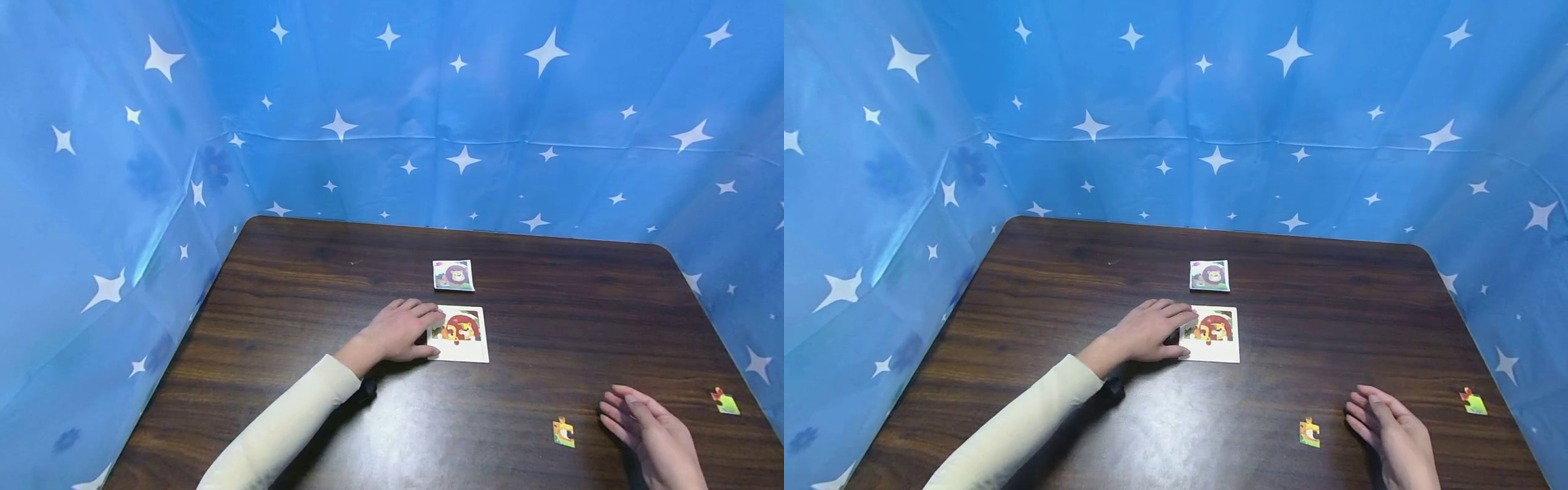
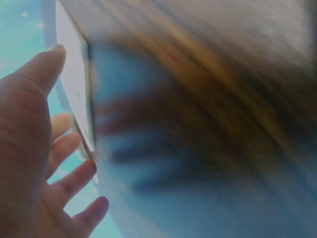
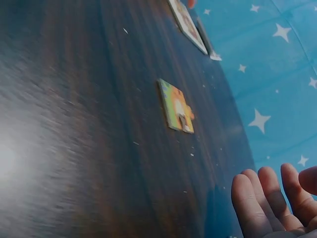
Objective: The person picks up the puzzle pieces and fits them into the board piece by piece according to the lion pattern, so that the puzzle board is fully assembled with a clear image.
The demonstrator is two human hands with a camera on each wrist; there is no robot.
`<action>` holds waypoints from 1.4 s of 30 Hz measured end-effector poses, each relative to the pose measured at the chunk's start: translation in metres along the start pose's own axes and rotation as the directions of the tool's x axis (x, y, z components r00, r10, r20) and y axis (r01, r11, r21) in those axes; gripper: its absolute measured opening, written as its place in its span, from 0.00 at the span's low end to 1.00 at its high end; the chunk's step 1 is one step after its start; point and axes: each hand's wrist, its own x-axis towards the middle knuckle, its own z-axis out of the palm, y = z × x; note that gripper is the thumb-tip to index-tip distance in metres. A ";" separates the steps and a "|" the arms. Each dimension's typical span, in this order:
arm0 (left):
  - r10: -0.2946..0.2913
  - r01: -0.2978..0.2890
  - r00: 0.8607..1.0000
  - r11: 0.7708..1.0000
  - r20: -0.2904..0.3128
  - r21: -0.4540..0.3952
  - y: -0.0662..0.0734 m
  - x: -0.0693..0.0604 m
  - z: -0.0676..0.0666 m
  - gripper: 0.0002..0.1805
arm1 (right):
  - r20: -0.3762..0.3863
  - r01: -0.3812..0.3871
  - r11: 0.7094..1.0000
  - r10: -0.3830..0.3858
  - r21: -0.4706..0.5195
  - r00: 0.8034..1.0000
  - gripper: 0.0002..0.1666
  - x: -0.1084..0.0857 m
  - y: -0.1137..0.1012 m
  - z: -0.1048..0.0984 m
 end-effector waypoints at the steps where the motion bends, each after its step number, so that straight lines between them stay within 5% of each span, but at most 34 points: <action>1: -0.005 0.005 1.000 1.000 0.003 -0.005 -0.002 -0.002 0.001 0.39 | 0.013 0.008 1.000 -0.008 0.017 1.000 0.13 -0.002 0.003 -0.001; 17: 0.006 -0.006 1.000 1.000 -0.015 0.017 -0.011 -0.009 0.014 0.38 | 0.118 0.068 0.982 -0.089 0.175 0.989 0.14 -0.020 0.028 -0.004; 21: 0.003 -0.003 1.000 1.000 -0.025 0.015 -0.011 -0.011 0.015 0.38 | 0.020 -0.004 0.995 0.002 0.102 1.000 0.11 -0.019 0.026 0.000; 26: 0.014 -0.013 0.999 1.000 -0.048 0.028 -0.010 -0.010 0.017 0.38 | -0.090 -0.156 0.988 0.157 0.017 0.983 0.05 -0.019 0.023 0.005; 31: 0.010 -0.009 0.999 1.000 -0.042 0.012 -0.008 -0.011 0.017 0.38 | -0.113 -0.180 0.983 0.176 -0.032 0.978 0.09 -0.019 0.025 0.013; 35: 0.014 -0.013 0.999 1.000 -0.048 0.003 -0.008 -0.011 0.018 0.38 | -0.161 -0.159 0.973 0.132 -0.166 0.978 0.28 -0.016 0.025 0.026; 38: 0.013 -0.013 0.999 1.000 -0.052 -0.001 -0.008 -0.012 0.018 0.38 | -0.176 -0.110 0.926 0.048 -0.362 0.983 0.35 -0.017 0.025 0.035; 42: 0.012 -0.012 0.999 1.000 -0.052 0.000 -0.008 -0.012 0.018 0.37 | -0.225 -0.062 0.730 -0.127 -0.681 0.966 0.32 -0.022 0.029 0.048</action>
